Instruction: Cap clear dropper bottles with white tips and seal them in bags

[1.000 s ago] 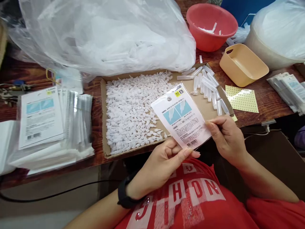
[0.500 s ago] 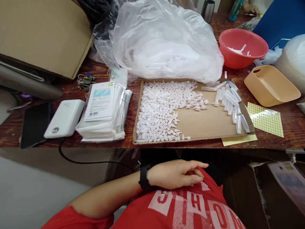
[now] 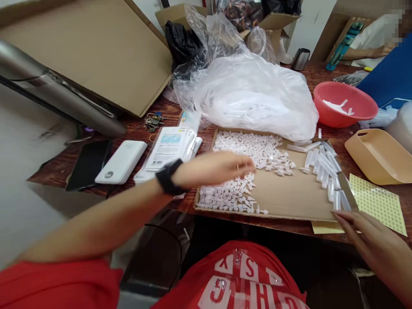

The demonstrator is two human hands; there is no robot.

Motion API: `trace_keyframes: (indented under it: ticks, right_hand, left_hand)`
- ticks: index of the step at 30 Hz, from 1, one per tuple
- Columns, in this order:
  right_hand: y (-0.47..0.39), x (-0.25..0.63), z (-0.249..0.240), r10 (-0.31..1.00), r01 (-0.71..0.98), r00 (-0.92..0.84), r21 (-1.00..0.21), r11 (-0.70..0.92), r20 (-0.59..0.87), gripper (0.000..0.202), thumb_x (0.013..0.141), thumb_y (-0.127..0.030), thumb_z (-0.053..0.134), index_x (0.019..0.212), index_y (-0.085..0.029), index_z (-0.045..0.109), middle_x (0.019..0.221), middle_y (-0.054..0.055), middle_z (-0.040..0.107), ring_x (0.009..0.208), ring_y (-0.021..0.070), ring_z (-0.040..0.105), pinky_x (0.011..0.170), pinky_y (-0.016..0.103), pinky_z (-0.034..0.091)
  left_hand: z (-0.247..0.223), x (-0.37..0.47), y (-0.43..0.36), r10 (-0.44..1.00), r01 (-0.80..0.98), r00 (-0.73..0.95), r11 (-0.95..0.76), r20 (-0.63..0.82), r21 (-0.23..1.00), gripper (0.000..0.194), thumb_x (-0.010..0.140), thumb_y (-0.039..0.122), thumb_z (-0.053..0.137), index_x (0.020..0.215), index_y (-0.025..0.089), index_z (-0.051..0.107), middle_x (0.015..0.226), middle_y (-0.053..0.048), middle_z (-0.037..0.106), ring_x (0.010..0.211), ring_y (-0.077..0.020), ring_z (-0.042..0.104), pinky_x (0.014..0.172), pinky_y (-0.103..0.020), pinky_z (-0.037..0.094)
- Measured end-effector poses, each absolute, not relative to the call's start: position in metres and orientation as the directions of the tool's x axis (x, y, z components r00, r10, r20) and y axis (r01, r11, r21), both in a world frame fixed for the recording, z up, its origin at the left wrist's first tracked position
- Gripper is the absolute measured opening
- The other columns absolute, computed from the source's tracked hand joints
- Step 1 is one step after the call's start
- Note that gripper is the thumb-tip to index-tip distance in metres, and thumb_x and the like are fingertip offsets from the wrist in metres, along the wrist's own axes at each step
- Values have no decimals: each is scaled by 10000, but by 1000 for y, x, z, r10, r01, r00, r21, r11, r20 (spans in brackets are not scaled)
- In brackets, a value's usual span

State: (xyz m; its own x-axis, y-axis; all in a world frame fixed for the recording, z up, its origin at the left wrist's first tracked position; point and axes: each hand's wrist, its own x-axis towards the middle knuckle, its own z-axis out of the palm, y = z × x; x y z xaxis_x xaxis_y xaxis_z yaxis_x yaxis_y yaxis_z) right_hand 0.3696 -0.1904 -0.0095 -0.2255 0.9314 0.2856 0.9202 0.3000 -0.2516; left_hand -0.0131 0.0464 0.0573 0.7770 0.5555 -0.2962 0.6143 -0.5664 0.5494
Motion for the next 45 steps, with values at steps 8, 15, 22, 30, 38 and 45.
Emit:
trace_keyframes:
  ticks: [8, 15, 22, 30, 38, 45]
  right_hand:
    - [-46, 283, -37, 914, 900, -367, -182, 395, 171, 262, 1123, -295, 450, 1228, -218, 677, 1151, 112, 755, 1014, 280, 770, 831, 412, 611]
    - [-20, 274, -45, 896, 865, -424, -233, 444, 133, 276, 1124, -311, 463, 1272, -190, 662, 1174, 134, 726, 1047, 277, 733, 888, 433, 608]
    - [-29, 230, -45, 794, 738, -595, -305, 602, 125, 233, 1106, -215, 483, 1209, -182, 690, 1112, 116, 719, 980, 237, 670, 869, 395, 572]
    - [-37, 211, -63, 748, 673, -634, -336, 659, 197, 253, 1057, -115, 514, 1211, -140, 713, 1073, 139, 729, 965, 267, 676, 830, 421, 603]
    - [-40, 226, -56, 785, 668, -539, -414, 619, 306, 239, 1075, -163, 512, 1199, -187, 715, 1058, 112, 754, 946, 224, 724, 803, 377, 643]
    - [-80, 236, -14, 929, 446, -100, -819, 361, 356, 358, 939, -64, 745, 1198, -311, 753, 1021, 14, 774, 982, 173, 747, 847, 302, 642]
  left_hand:
    - [27, 25, 218, 844, 848, 529, -523, -92, 82, 458, 1059, 255, 468, 1461, 150, 662, 1553, -192, 606, 1320, -349, 638, 1073, -452, 472]
    - [-3, 43, 255, 824, 838, 545, -541, -156, 70, 390, 1037, 268, 580, 1380, 129, 705, 1392, -128, 687, 1325, -348, 612, 1101, -460, 466]
    - [16, 39, 219, 817, 796, 567, -576, 101, 185, 340, 1056, 252, 629, 1359, 133, 727, 1437, -169, 607, 1296, -344, 624, 1055, -462, 499]
    - [37, 12, 88, 737, 338, 676, -319, 8, 885, 328, 1055, 369, 626, 1273, 147, 732, 1190, -47, 780, 1134, -220, 725, 1016, -382, 527]
    - [10, -7, 2, 767, 18, 626, 172, -145, 985, 215, 1008, 336, 741, 1146, 174, 773, 1207, -63, 764, 1081, -156, 712, 947, -262, 555]
    - [-11, -1, -27, 799, -336, 491, 542, -348, 770, 288, 860, 361, 929, 1050, 201, 784, 905, 36, 813, 797, -74, 747, 806, -185, 588]
